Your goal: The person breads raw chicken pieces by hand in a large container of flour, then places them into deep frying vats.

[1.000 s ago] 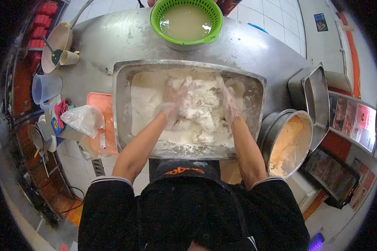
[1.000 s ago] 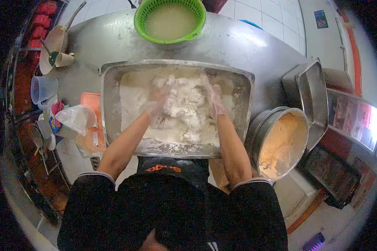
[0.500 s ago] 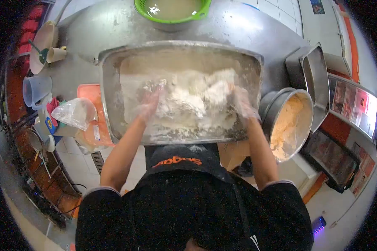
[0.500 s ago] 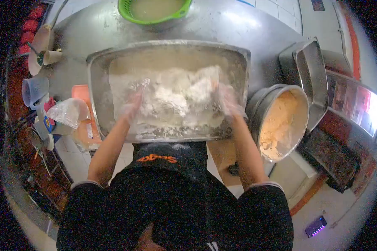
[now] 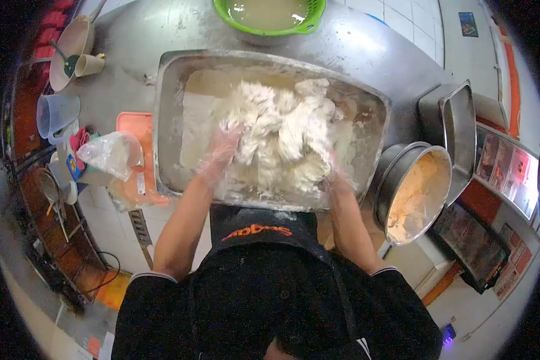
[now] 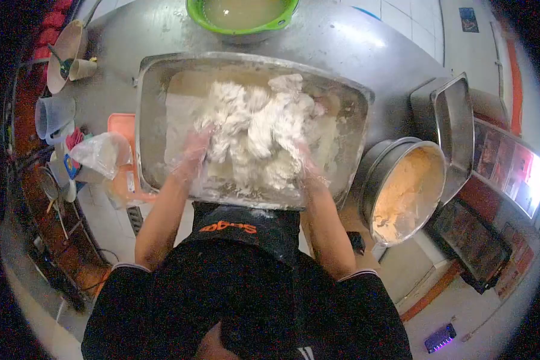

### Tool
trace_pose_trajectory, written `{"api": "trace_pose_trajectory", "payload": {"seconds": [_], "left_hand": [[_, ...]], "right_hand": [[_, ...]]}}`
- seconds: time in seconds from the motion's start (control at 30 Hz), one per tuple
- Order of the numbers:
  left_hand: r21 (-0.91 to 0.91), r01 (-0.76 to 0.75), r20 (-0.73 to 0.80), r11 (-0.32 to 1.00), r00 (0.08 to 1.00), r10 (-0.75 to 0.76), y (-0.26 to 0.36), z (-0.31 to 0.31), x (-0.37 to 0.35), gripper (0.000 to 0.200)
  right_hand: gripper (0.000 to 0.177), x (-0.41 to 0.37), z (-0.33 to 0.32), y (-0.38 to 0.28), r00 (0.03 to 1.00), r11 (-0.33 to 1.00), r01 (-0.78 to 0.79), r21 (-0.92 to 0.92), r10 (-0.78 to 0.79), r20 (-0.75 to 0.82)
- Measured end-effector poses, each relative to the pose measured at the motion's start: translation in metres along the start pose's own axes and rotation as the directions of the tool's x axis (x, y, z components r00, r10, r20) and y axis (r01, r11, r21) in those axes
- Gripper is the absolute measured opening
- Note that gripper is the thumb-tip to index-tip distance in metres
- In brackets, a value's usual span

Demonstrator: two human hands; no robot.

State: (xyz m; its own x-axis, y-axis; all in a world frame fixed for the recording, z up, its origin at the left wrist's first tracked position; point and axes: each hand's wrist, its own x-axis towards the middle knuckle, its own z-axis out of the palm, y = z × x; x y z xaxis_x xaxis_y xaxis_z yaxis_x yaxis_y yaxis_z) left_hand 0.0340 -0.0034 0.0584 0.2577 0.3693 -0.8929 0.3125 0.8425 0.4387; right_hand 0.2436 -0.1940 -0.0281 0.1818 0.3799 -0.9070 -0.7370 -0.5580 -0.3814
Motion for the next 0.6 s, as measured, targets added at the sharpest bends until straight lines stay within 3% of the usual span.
{"api": "trace_pose_trajectory", "payload": {"seconds": [0.03,0.07,0.1,0.13,0.17,0.27,0.3,0.33,0.37,0.4,0.47,0.5,0.53,0.57,0.6], "left_hand": [[0.36,0.005,-0.146,0.933,0.988,0.051,0.004,-0.004,-0.005,0.044],[0.359,0.012,-0.155,0.933,0.987,0.047,0.0,-0.005,-0.007,0.044],[0.194,-0.255,-0.037,0.947,0.963,0.267,-0.003,-0.002,-0.009,0.044],[-0.004,-0.481,0.041,0.877,0.876,0.481,-0.008,0.0,-0.012,0.045],[-0.003,-0.48,0.044,0.877,0.876,0.48,-0.009,-0.005,-0.01,0.045],[0.163,-0.552,0.026,0.818,0.831,0.556,-0.029,-0.046,0.037,0.047],[0.241,-0.62,0.05,0.747,0.777,0.628,-0.045,-0.067,0.073,0.047],[0.31,-0.716,0.122,0.626,0.683,0.72,-0.067,-0.089,0.112,0.048],[0.351,-0.825,0.232,0.442,0.534,0.813,-0.087,-0.106,0.154,0.049],[0.332,-0.882,0.288,0.334,0.433,0.854,-0.097,-0.111,0.181,0.05],[0.104,-0.816,0.131,0.569,0.578,0.805,-0.071,-0.061,0.183,0.056],[-0.026,-0.744,0.067,0.668,0.666,0.743,-0.067,-0.037,0.175,0.06],[-0.163,-0.662,0.014,0.731,0.74,0.673,-0.057,-0.017,0.169,0.064],[-0.16,-0.664,0.019,0.731,0.738,0.675,-0.043,0.002,0.156,0.064],[-0.084,-0.625,-0.027,0.776,0.78,0.625,-0.031,0.022,0.133,0.067]], "right_hand": [[0.043,-0.004,0.005,-0.003,0.998,0.995,0.053,-0.082,-0.051,0.023],[0.042,-0.006,0.01,-0.007,0.989,0.963,0.142,-0.231,-0.131,0.062],[0.041,-0.008,0.015,-0.009,0.943,0.788,0.333,-0.517,-0.289,0.167],[0.04,-0.013,0.016,-0.015,0.85,0.483,0.499,-0.719,-0.434,0.299],[0.039,-0.019,0.017,-0.024,0.752,0.259,0.585,-0.768,-0.528,0.395],[0.04,-0.049,0.031,-0.064,0.624,0.285,0.695,-0.66,-0.695,0.357],[0.04,-0.032,0.028,-0.065,0.768,0.627,0.509,-0.59,-0.64,-0.016],[0.04,-0.009,0.023,-0.059,0.814,0.77,0.394,-0.503,-0.546,-0.198],[0.041,0.014,0.018,-0.052,0.824,0.883,0.294,-0.366,-0.428,-0.371],[0.044,0.049,0.014,-0.043,0.796,0.849,0.489,-0.201,-0.529,-0.294],[0.048,0.056,0.03,-0.047,0.742,0.764,0.645,-0.007,-0.628,-0.234],[0.049,0.024,0.051,-0.061,0.813,0.799,0.579,0.165,-0.581,-0.039],[0.051,0.008,0.064,-0.07,0.821,0.82,0.476,0.317,-0.544,0.174],[0.051,0.021,0.07,-0.076,0.819,0.817,0.478,0.322,-0.547,0.172],[0.058,0.04,0.073,-0.085,0.928,0.931,0.288,0.222,-0.329,0.173]]}}
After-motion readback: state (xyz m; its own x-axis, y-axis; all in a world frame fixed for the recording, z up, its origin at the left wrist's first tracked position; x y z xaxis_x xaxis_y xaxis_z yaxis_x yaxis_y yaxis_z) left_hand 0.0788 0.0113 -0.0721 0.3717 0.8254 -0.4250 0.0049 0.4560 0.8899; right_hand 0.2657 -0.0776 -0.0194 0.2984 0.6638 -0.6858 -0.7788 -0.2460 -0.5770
